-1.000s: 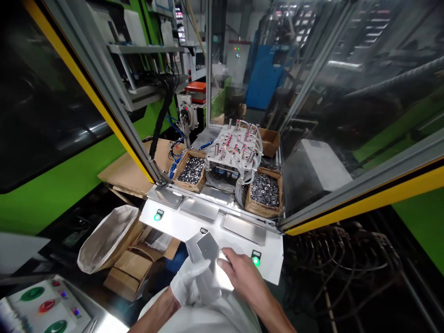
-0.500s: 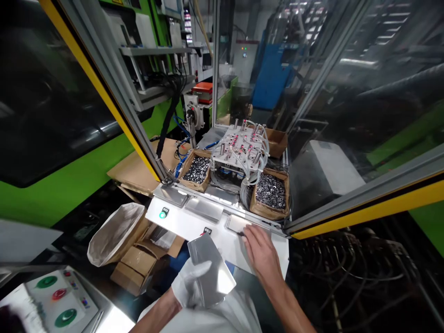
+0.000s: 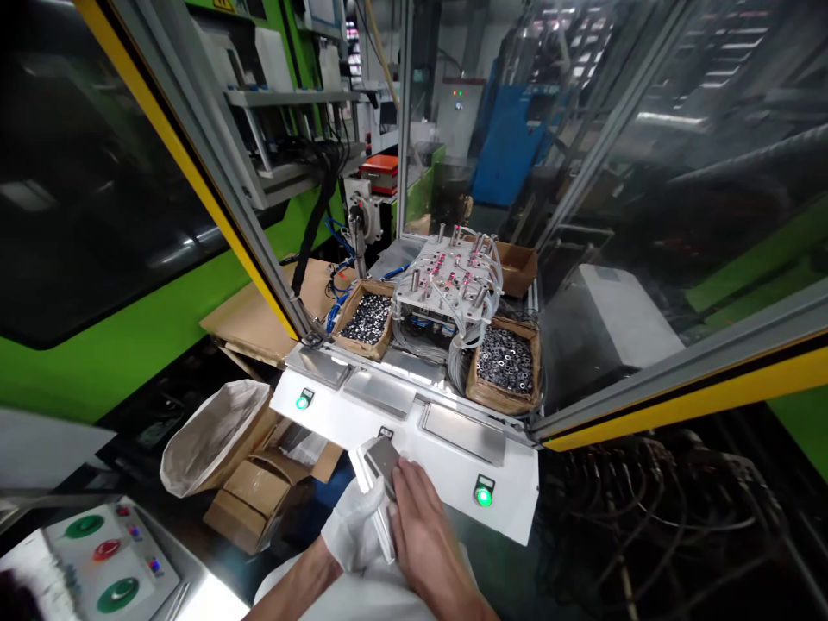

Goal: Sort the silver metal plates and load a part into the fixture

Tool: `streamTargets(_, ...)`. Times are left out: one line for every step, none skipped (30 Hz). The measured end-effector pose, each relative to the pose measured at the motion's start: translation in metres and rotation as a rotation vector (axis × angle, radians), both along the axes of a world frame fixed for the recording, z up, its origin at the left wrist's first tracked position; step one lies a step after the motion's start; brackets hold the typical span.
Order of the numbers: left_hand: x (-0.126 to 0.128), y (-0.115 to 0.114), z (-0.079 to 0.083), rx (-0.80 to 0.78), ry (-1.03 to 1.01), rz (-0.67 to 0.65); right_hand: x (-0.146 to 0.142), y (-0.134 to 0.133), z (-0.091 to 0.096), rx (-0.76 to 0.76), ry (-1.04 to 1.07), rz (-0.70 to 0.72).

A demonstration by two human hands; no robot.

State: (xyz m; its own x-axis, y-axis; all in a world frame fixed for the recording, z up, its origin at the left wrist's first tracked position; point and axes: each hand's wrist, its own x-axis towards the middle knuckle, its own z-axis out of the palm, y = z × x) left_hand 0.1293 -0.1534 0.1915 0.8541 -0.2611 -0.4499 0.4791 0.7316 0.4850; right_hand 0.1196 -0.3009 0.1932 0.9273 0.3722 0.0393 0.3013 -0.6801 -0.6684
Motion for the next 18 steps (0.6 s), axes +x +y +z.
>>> streamTargets(0.001,0.000,-0.001,0.001,0.002,-0.007,-0.001,0.003,-0.001,0.000,0.011,0.010)
streamTargets(0.001,0.001,-0.002,0.001,0.004,-0.014,-0.001,0.004,0.001,0.017,0.046,0.003)
streamTargets(0.001,0.002,-0.002,-0.001,0.003,-0.020,0.000,0.002,0.004,0.052,0.097,-0.019)
streamTargets(0.001,0.003,-0.001,-0.003,0.001,-0.024,0.003,-0.001,0.008,0.102,0.164,-0.055)
streamTargets(0.000,0.005,0.000,-0.004,-0.001,-0.025,0.008,-0.006,0.012,0.160,0.248,-0.107)
streamTargets(0.000,0.005,0.002,-0.004,-0.001,-0.027,0.013,-0.011,0.015,0.216,0.342,-0.159)
streamTargets(-0.001,0.006,0.004,-0.003,0.001,-0.028,0.019,-0.017,0.018,0.269,0.433,-0.196)
streamTargets(-0.002,0.006,0.005,-0.002,0.005,-0.031,0.024,-0.023,0.019,0.324,0.514,-0.218)
streamTargets(-0.003,0.006,0.006,-0.002,0.011,-0.039,0.029,-0.028,0.018,0.382,0.582,-0.231)
streamTargets(-0.004,0.006,0.006,-0.003,0.016,-0.047,0.033,-0.031,0.016,0.446,0.638,-0.241)
streamTargets(-0.004,0.005,0.006,-0.003,0.020,-0.053,0.035,-0.033,0.014,0.515,0.682,-0.250)
streamTargets(-0.005,0.005,0.005,-0.004,0.021,-0.056,0.036,-0.034,0.011,0.586,0.730,-0.259)
streamTargets(-0.005,0.005,0.004,-0.013,0.021,-0.060,0.037,-0.033,0.009,0.655,0.788,-0.275)
streamTargets(-0.006,0.005,0.003,-0.031,0.021,-0.067,0.037,-0.032,0.008,0.710,0.847,-0.284)
streamTargets(-0.006,0.006,0.003,-0.054,0.022,-0.075,0.036,-0.031,0.007,0.749,0.895,-0.282)
streamTargets(-0.006,0.006,0.002,-0.079,0.022,-0.082,0.036,-0.029,0.008,0.773,0.924,-0.279)
streamTargets(-0.005,0.007,0.003,-0.105,0.024,-0.091,0.035,-0.028,0.009,0.784,0.935,-0.269)
streamTargets(-0.005,0.008,0.004,-0.126,0.025,-0.102,0.035,-0.027,0.010,0.785,0.928,-0.253)
